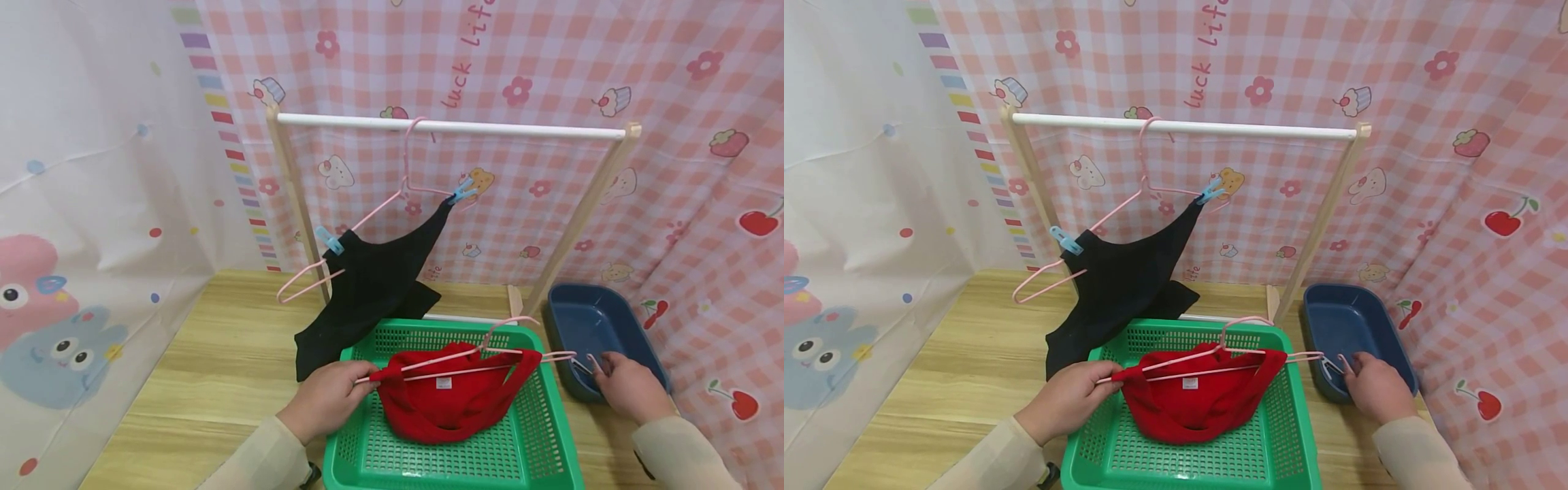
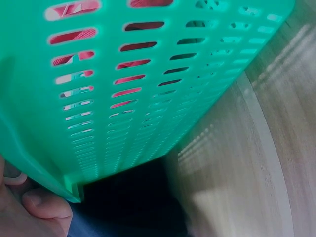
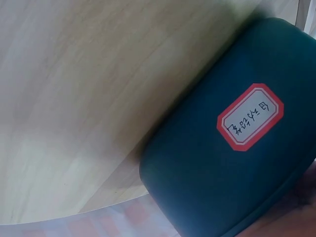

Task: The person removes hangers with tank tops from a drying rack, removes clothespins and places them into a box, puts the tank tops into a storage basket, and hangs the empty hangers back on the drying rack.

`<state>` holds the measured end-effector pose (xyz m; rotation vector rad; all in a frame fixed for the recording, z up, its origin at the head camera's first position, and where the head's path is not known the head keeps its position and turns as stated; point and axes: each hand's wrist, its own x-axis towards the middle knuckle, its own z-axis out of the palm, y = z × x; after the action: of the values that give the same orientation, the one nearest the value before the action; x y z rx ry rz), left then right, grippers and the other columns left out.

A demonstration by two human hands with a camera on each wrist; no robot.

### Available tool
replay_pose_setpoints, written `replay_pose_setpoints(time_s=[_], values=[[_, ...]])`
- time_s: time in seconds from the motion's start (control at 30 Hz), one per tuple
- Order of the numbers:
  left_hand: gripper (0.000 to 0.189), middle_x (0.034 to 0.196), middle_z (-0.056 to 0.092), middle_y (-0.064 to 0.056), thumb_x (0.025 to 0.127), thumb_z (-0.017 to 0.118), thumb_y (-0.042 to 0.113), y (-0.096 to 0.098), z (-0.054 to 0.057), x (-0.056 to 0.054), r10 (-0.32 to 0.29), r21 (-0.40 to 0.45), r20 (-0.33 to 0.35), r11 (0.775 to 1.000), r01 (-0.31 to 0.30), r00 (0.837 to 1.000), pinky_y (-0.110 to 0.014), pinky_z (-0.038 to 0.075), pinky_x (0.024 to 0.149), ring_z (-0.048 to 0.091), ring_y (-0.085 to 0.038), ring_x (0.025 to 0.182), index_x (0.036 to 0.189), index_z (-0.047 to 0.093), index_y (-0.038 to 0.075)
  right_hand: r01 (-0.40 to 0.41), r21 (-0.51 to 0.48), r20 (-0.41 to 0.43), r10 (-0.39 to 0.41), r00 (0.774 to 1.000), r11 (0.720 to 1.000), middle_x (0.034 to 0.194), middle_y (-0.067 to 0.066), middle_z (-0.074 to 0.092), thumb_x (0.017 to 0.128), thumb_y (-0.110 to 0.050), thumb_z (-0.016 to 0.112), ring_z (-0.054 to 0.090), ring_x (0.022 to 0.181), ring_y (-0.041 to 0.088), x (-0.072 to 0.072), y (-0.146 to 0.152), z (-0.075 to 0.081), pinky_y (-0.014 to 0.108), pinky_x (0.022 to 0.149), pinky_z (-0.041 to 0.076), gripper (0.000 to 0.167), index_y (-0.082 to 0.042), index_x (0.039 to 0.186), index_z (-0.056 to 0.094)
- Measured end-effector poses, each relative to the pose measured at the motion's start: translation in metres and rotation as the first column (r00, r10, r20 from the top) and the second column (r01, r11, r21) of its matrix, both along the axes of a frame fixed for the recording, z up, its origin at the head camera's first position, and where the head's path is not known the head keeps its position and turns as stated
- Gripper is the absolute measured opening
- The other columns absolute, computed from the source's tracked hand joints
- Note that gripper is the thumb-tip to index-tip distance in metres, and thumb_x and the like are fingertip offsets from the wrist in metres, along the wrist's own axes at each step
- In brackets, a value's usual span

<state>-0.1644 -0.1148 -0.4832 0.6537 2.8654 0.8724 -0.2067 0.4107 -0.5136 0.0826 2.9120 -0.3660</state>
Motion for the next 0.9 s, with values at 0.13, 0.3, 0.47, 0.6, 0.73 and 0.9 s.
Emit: replay_pose_setpoints(time_s=[0.13, 0.3, 0.47, 0.6, 0.73, 0.9], values=[[0.010, 0.096, 0.072, 0.016, 0.103, 0.068, 0.030, 0.000, 0.001, 0.000, -0.001, 0.002, 0.007, 1.000, 0.001, 1.000, -0.029, 0.051, 0.074, 0.057, -0.004, 0.080, 0.110, 0.074, 0.026, -0.004, 0.013, 0.019, 0.003, 1.000, 1.000, 0.123, 0.040, 0.064, 0.103, -0.025, 0.059, 0.062, 0.113, 0.059, -0.003, 0.000, 0.001, 0.068, 0.092, 0.051, 0.050, 0.018, 0.130, 0.056], [0.010, 0.095, 0.071, 0.017, 0.103, 0.068, 0.031, 0.000, 0.002, 0.001, 0.002, 0.005, 0.014, 1.000, -0.002, 1.000, -0.029, 0.051, 0.074, 0.056, -0.005, 0.079, 0.110, 0.074, 0.026, -0.004, 0.015, 0.024, 0.003, 1.000, 1.000, 0.120, 0.040, 0.065, 0.102, -0.024, 0.060, 0.064, 0.110, 0.057, -0.006, 0.003, -0.003, 0.067, 0.090, 0.052, 0.049, 0.018, 0.127, 0.057], [0.010, 0.094, 0.070, 0.017, 0.103, 0.068, 0.030, 0.001, 0.002, 0.001, 0.001, 0.007, 0.017, 1.000, -0.001, 1.000, -0.028, 0.050, 0.073, 0.056, -0.005, 0.079, 0.110, 0.074, 0.026, -0.019, 0.020, 0.027, 0.019, 0.999, 1.000, 0.113, 0.037, 0.067, 0.103, -0.023, 0.058, 0.067, 0.103, 0.053, -0.009, 0.004, -0.004, 0.065, 0.086, 0.054, 0.043, 0.015, 0.122, 0.061], [0.009, 0.093, 0.070, 0.017, 0.103, 0.068, 0.029, 0.001, 0.002, 0.002, 0.001, 0.003, 0.009, 1.000, -0.001, 1.000, -0.028, 0.050, 0.073, 0.056, -0.004, 0.078, 0.110, 0.074, 0.026, -0.027, 0.029, 0.026, 0.026, 0.999, 0.999, 0.103, 0.032, 0.069, 0.103, -0.021, 0.058, 0.069, 0.092, 0.045, -0.010, 0.003, -0.003, 0.062, 0.082, 0.055, 0.035, 0.011, 0.114, 0.065], [0.009, 0.093, 0.070, 0.017, 0.103, 0.068, 0.029, 0.001, 0.001, 0.001, 0.003, -0.001, 0.003, 1.000, -0.003, 1.000, -0.029, 0.051, 0.074, 0.056, -0.004, 0.079, 0.109, 0.073, 0.027, -0.039, 0.041, 0.020, 0.039, 0.999, 0.998, 0.095, 0.027, 0.069, 0.102, -0.020, 0.059, 0.068, 0.084, 0.040, -0.011, 0.001, -0.003, 0.062, 0.079, 0.055, 0.029, 0.007, 0.105, 0.067], [0.009, 0.092, 0.069, 0.018, 0.103, 0.068, 0.031, 0.001, 0.001, 0.001, 0.006, 0.007, 0.012, 1.000, -0.006, 1.000, -0.029, 0.050, 0.073, 0.056, -0.005, 0.078, 0.109, 0.073, 0.027, -0.062, 0.053, 0.011, 0.061, 0.998, 0.997, 0.089, 0.024, 0.068, 0.102, -0.020, 0.058, 0.067, 0.079, 0.038, -0.011, 0.001, -0.004, 0.062, 0.078, 0.055, 0.027, 0.005, 0.098, 0.067]])
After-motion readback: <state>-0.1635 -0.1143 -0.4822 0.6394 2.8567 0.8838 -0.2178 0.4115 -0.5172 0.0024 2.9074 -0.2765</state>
